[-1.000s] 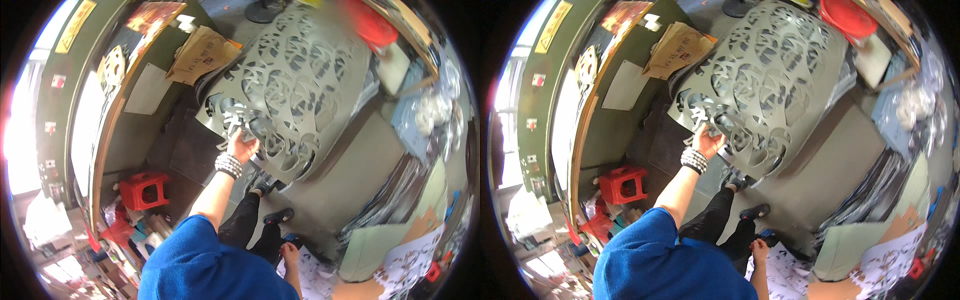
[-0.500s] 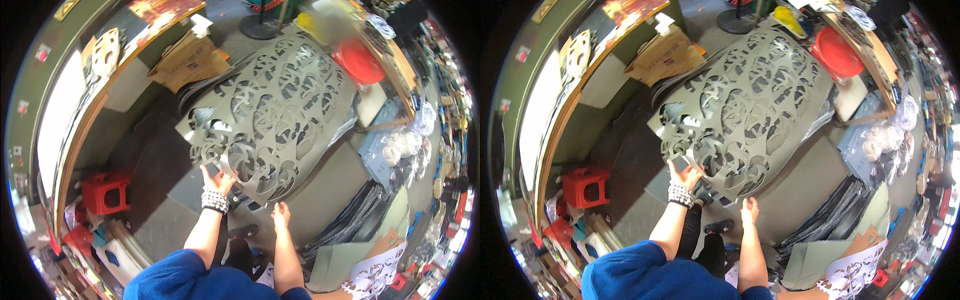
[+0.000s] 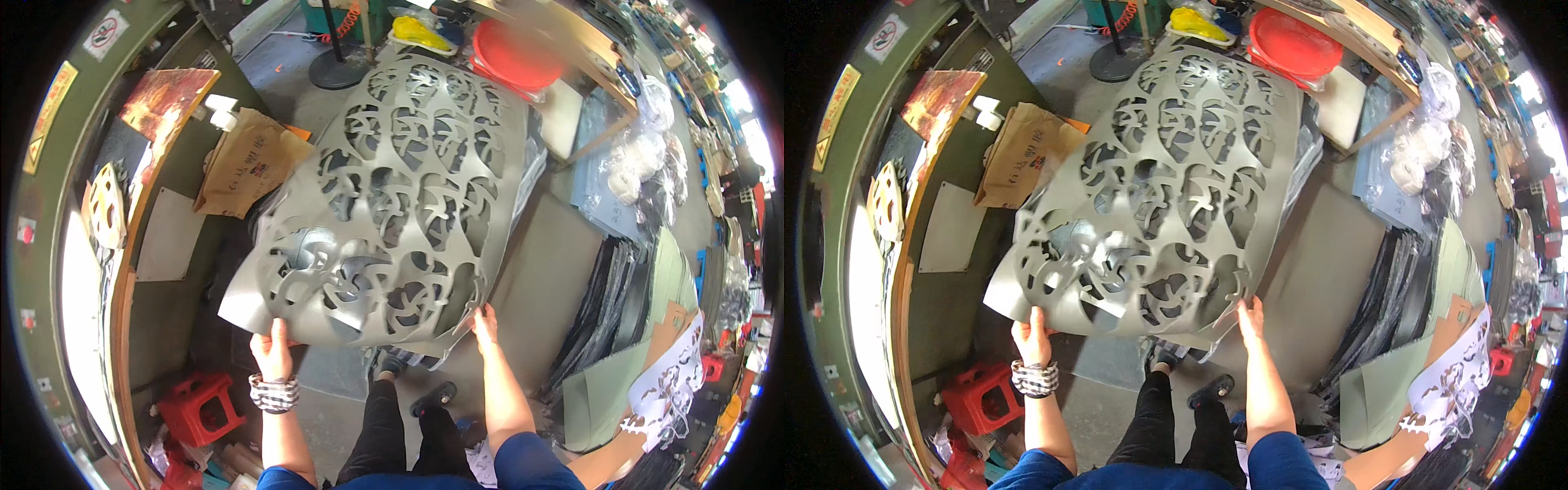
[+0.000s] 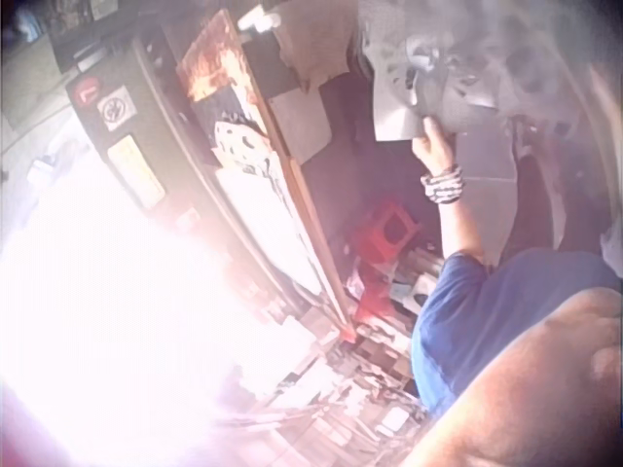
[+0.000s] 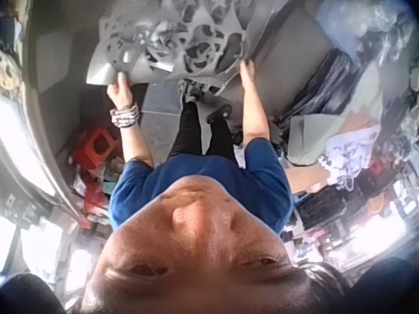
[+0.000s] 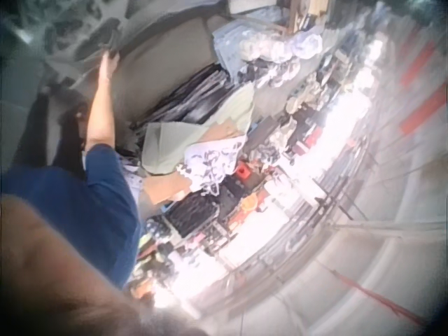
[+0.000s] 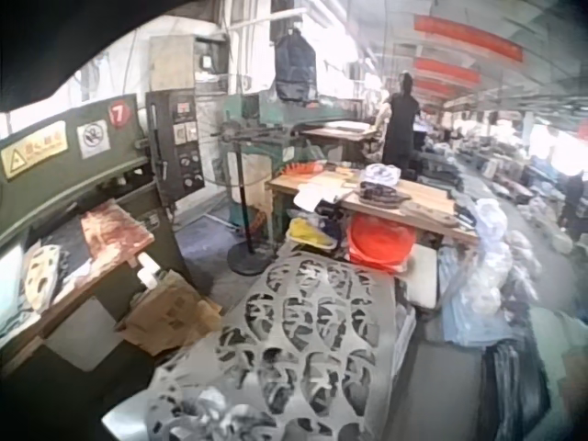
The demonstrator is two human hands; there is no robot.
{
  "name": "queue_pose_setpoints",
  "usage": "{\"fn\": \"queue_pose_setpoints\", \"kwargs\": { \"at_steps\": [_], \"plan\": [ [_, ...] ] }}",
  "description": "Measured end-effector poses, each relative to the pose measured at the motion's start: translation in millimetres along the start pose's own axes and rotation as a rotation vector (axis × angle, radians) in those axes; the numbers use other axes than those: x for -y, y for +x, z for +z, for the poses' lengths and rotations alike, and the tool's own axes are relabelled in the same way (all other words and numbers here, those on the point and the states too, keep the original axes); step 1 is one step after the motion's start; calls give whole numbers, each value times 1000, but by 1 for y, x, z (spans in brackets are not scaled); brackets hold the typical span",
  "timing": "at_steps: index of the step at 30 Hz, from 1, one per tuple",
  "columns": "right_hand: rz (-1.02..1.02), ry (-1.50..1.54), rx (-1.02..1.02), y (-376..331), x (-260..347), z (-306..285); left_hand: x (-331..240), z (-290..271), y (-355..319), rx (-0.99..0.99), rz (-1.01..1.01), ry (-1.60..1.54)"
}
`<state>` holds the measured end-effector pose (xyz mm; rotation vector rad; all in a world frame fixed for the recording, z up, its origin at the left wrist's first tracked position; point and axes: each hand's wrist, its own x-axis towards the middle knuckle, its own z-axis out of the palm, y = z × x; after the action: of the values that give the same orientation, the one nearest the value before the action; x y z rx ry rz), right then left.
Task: The person operates a die-cutting machine to cut decorative shapes from sheets of material. They place a sheet and a die on the machine, press a button to cut, then remove the cut pieces and the remaining sheet. The person repeats this process with multiple sheets and dies, occasionally using tape to secure the dies.
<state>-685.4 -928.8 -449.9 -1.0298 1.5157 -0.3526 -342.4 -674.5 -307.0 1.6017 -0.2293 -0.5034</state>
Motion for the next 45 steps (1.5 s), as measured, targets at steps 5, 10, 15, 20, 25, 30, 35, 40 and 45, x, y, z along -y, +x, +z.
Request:
{"fn": "queue_pose_setpoints", "kwargs": {
  "at_steps": [5, 10, 15, 20, 25, 30, 35, 40, 45],
  "plan": [
    [166, -647, -102, -46, -12, 35, 120, -38, 19, -413, -414, 57],
    [-136, -34, -403, -66, -93, -4, 250, -69, -37, -254, -626, 199],
    [158, -589, -176, -184, -196, -88, 319, -6, -140, 550, -617, 283],
    [647, -880, 296, -294, -252, -67, 364, 132, -190, 1199, -694, 844],
    [857, -797, 283, -294, -266, -58, 477, 203, -212, 1010, -493, 1425],
    [939, -679, 243, -283, -271, -71, 593, 181, -215, 1091, -15, 1907],
    [924, -548, 175, -282, -276, -80, 546, 195, -195, 734, -638, 1522],
    [909, -517, 175, -274, -272, -94, 417, 287, -227, 588, -852, 922],
    [940, -515, 206, -272, -266, -96, 302, 408, -299, 1251, 82, 964]
  ]
}}
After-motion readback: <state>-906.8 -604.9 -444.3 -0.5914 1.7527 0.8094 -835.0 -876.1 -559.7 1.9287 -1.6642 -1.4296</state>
